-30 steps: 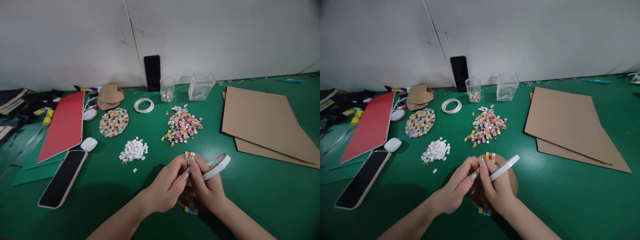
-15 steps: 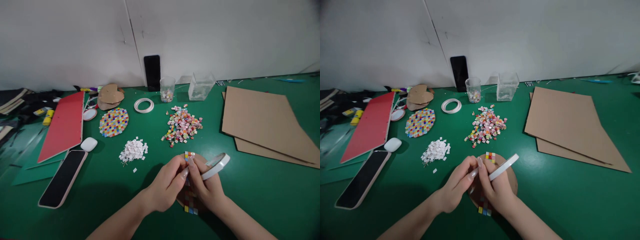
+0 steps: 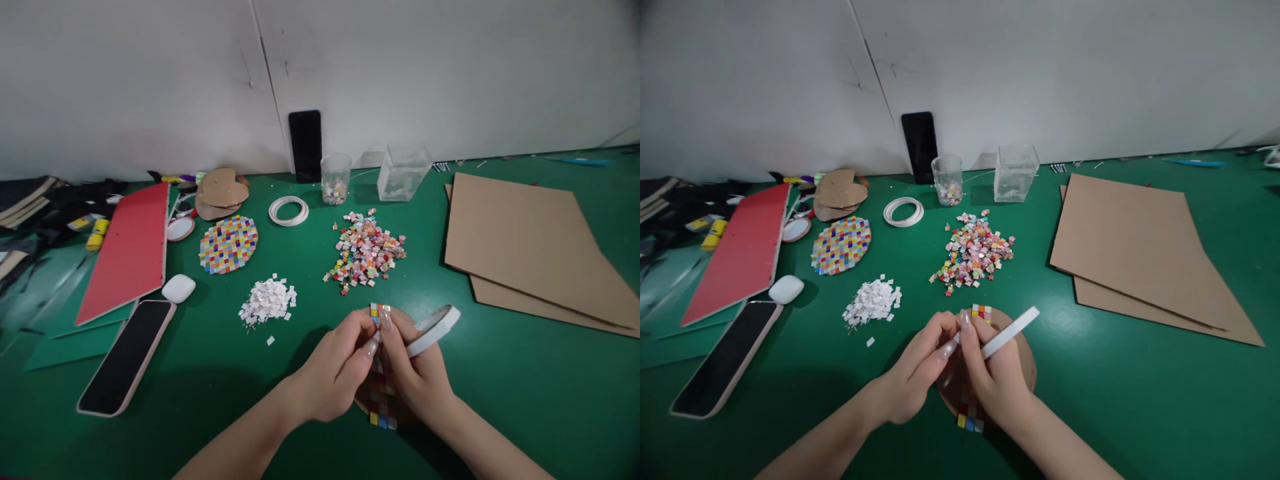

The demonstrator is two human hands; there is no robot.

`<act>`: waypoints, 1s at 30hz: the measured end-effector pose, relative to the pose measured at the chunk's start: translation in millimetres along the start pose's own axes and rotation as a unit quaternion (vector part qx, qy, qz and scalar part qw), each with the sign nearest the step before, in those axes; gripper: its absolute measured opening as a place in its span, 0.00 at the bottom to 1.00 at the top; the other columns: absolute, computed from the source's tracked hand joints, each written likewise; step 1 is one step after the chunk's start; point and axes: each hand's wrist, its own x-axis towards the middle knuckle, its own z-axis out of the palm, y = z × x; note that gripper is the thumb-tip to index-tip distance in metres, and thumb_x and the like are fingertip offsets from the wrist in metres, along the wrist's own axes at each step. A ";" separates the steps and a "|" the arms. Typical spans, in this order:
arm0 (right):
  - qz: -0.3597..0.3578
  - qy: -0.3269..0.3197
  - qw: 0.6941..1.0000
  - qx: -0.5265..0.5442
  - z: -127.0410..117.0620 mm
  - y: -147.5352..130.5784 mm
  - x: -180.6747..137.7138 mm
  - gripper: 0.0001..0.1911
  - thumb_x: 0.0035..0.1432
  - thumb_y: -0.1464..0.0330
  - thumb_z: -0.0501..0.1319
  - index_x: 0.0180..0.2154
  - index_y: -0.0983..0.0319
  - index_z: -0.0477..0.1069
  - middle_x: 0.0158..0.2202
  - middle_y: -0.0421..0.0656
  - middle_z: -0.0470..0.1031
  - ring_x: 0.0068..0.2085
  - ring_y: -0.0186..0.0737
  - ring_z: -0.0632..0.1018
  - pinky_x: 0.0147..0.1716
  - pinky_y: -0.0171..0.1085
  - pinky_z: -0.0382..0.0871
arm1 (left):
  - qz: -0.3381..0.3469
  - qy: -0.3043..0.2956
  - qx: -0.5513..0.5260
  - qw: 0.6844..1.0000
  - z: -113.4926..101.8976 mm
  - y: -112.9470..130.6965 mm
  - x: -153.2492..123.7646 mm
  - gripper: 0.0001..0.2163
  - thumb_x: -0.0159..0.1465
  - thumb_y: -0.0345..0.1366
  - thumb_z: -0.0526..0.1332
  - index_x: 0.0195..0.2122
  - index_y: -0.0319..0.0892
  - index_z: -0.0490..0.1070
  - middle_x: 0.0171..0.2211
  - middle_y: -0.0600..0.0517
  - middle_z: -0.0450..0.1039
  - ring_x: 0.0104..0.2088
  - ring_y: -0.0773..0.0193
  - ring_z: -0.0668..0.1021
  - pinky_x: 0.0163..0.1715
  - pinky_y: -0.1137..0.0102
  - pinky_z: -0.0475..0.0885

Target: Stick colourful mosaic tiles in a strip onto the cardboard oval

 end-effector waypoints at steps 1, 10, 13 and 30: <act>-0.001 -0.001 1.000 -0.002 -0.3 0.2 -0.1 0.12 0.65 0.70 0.48 0.27 0.59 0.60 0.22 0.37 0.61 0.27 0.35 0.66 0.27 0.35 0.60 | -0.001 0.001 -0.001 1.000 0.0 0.0 0.1 0.07 0.68 0.34 0.44 0.40 0.42 0.59 0.36 0.52 0.65 0.33 0.65 0.67 0.34 0.68 0.64; -0.005 -0.029 0.999 -0.034 -1.6 2.5 -3.1 0.12 0.65 0.70 0.48 0.28 0.60 0.60 0.23 0.38 0.63 0.26 0.35 0.66 0.26 0.35 0.60 | 0.014 0.024 -0.018 0.999 1.1 -2.4 2.2 0.06 0.67 0.34 0.46 0.37 0.41 0.60 0.33 0.53 0.64 0.32 0.67 0.66 0.34 0.71 0.63; -0.009 -0.026 0.999 -0.043 -0.4 2.7 -2.4 0.12 0.65 0.70 0.48 0.28 0.60 0.61 0.22 0.38 0.62 0.24 0.35 0.67 0.24 0.35 0.59 | 0.010 0.032 -0.020 0.999 1.1 -1.7 3.7 0.06 0.66 0.33 0.46 0.35 0.41 0.61 0.30 0.55 0.63 0.30 0.67 0.65 0.32 0.71 0.63; 0.010 0.003 1.000 0.008 3.7 -4.1 -1.5 0.14 0.66 0.69 0.48 0.26 0.59 0.59 0.20 0.35 0.58 0.21 0.32 0.62 0.22 0.34 0.58 | 0.005 0.046 -0.067 0.997 3.7 -1.8 3.0 0.10 0.67 0.35 0.43 0.33 0.41 0.61 0.30 0.54 0.62 0.31 0.67 0.65 0.34 0.72 0.63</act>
